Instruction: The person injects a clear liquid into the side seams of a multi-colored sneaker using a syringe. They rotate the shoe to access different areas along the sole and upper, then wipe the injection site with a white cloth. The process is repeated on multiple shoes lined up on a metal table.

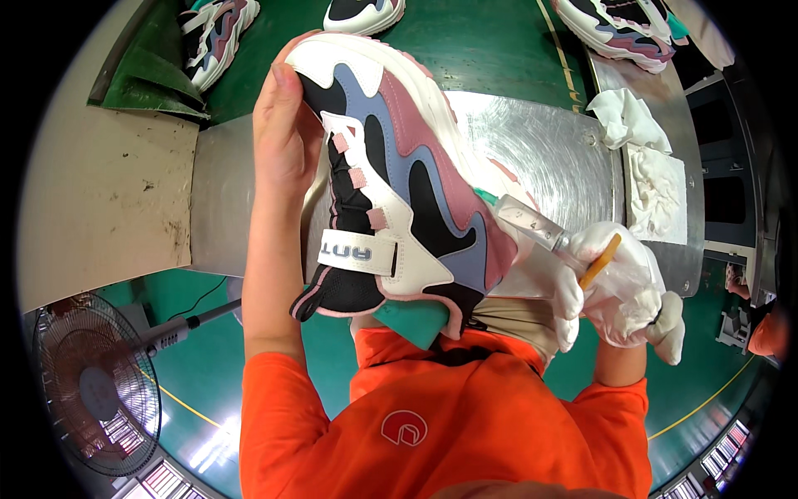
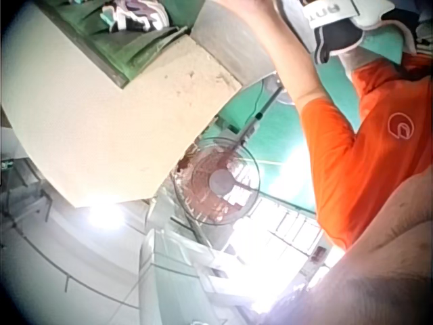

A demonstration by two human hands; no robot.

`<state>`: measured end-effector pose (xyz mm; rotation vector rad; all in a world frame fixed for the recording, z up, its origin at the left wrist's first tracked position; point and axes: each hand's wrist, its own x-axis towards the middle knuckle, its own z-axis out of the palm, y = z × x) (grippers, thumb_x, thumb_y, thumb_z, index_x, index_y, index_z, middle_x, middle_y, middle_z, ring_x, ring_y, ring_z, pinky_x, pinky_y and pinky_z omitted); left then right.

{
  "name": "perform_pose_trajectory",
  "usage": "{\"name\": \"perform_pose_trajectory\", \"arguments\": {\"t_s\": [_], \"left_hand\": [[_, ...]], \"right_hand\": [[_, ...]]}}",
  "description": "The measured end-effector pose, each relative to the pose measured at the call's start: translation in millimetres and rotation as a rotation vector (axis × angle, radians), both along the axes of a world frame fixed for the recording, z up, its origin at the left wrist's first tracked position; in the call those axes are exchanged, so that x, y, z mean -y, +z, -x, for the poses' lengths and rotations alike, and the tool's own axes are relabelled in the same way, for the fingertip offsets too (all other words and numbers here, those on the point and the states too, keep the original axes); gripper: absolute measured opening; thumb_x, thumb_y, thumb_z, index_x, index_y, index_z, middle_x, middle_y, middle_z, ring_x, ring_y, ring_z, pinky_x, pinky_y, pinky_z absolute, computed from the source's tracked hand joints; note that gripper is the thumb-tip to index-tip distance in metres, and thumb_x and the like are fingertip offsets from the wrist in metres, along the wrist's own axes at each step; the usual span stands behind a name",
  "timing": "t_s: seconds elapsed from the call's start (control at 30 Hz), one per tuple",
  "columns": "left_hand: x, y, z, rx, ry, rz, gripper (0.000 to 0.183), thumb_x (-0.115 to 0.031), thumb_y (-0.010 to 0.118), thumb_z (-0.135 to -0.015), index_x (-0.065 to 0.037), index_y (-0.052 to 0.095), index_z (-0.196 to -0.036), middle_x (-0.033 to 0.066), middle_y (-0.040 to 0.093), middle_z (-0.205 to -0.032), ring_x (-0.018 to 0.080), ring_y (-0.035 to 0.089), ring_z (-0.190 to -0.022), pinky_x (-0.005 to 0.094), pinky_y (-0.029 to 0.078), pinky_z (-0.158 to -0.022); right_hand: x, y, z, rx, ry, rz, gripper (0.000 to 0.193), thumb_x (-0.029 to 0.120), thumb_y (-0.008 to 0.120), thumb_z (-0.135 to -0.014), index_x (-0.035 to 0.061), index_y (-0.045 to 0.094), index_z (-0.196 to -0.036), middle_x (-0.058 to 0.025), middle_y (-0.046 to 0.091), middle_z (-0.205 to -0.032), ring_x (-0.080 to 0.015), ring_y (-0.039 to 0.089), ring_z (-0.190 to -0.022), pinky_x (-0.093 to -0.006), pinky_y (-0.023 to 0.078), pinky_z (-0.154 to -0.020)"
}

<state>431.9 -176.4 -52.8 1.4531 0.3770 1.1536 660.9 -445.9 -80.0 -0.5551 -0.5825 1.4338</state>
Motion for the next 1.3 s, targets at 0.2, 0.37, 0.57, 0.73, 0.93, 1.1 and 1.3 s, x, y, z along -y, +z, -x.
{"name": "perform_pose_trajectory", "arguments": {"t_s": [0.2, 0.37, 0.57, 0.73, 0.93, 1.1, 1.3], "left_hand": [[5, 3, -3, -0.015, 0.017, 0.007, 0.051, -0.037, 0.046, -0.101, 0.003, 0.047, -0.132, 0.0127, 0.058, -0.124, 0.0196, 0.055, -0.116, 0.0340, 0.042, -0.101], [3, 3, -3, -0.020, 0.049, 0.019, 0.050, -0.038, 0.046, -0.101, 0.003, 0.049, -0.130, 0.0120, 0.059, -0.123, 0.0194, 0.056, -0.115, 0.0333, 0.043, -0.099], [2, 4, -3, -0.056, 0.101, 0.107, 0.047, -0.036, 0.043, -0.102, 0.003, 0.051, -0.128, 0.0114, 0.061, -0.119, 0.0188, 0.059, -0.111, 0.0331, 0.046, -0.096], [5, 7, -9, -0.134, 0.193, 0.156, 0.045, -0.035, 0.040, -0.104, 0.002, 0.052, -0.126, 0.0115, 0.063, -0.117, 0.0184, 0.061, -0.107, 0.0323, 0.048, -0.093], [-6, -1, -3, -0.098, 0.172, 0.291, 0.044, -0.036, 0.039, -0.104, 0.002, 0.054, -0.121, 0.0113, 0.063, -0.114, 0.0177, 0.062, -0.102, 0.0315, 0.049, -0.089], [-15, -6, 4, -0.159, 0.176, 0.413, 0.043, -0.039, 0.043, -0.103, 0.001, 0.056, -0.115, 0.0092, 0.065, -0.106, 0.0147, 0.063, -0.091, 0.0282, 0.050, -0.080], [-21, 0, 9, -0.209, 0.216, 0.506, 0.041, -0.043, 0.048, -0.101, -0.004, 0.060, -0.101, 0.0055, 0.065, -0.086, 0.0115, 0.062, -0.072, 0.0252, 0.050, -0.064]], "right_hand": [[15, 1, -4, -0.013, -0.013, 0.054, 0.063, 0.027, 0.075, -0.073, -0.0108, 0.043, -0.113, -0.0257, 0.053, -0.079, -0.0380, 0.059, -0.058, -0.0480, 0.053, -0.041], [21, 0, -7, -0.048, -0.027, 0.097, 0.061, 0.024, 0.075, -0.074, -0.0113, 0.043, -0.112, -0.0264, 0.053, -0.080, -0.0390, 0.059, -0.059, -0.0495, 0.053, -0.041], [20, -5, -14, 0.073, 0.008, -0.020, 0.063, 0.023, 0.079, -0.070, -0.0116, 0.044, -0.110, -0.0273, 0.054, -0.080, -0.0388, 0.060, -0.059, -0.0487, 0.054, -0.041], [16, -9, -14, -0.005, 0.020, -0.118, 0.067, 0.025, 0.082, -0.068, -0.0110, 0.044, -0.110, -0.0280, 0.055, -0.080, -0.0382, 0.061, -0.060, -0.0468, 0.054, -0.041], [1, -17, -17, -0.119, 0.128, -0.309, 0.081, 0.030, 0.084, -0.062, -0.0130, 0.040, -0.116, -0.0281, 0.055, -0.086, -0.0364, 0.062, -0.066, -0.0424, 0.054, -0.046], [8, -46, -19, -0.265, 0.143, -0.339, 0.094, 0.033, 0.086, -0.058, -0.0148, 0.037, -0.122, -0.0272, 0.055, -0.093, -0.0344, 0.063, -0.071, -0.0378, 0.054, -0.052], [16, -57, -12, -0.278, 0.058, -0.283, 0.092, 0.032, 0.087, -0.057, -0.0134, 0.038, -0.121, -0.0279, 0.053, -0.096, -0.0339, 0.063, -0.072, -0.0372, 0.054, -0.053]]}}
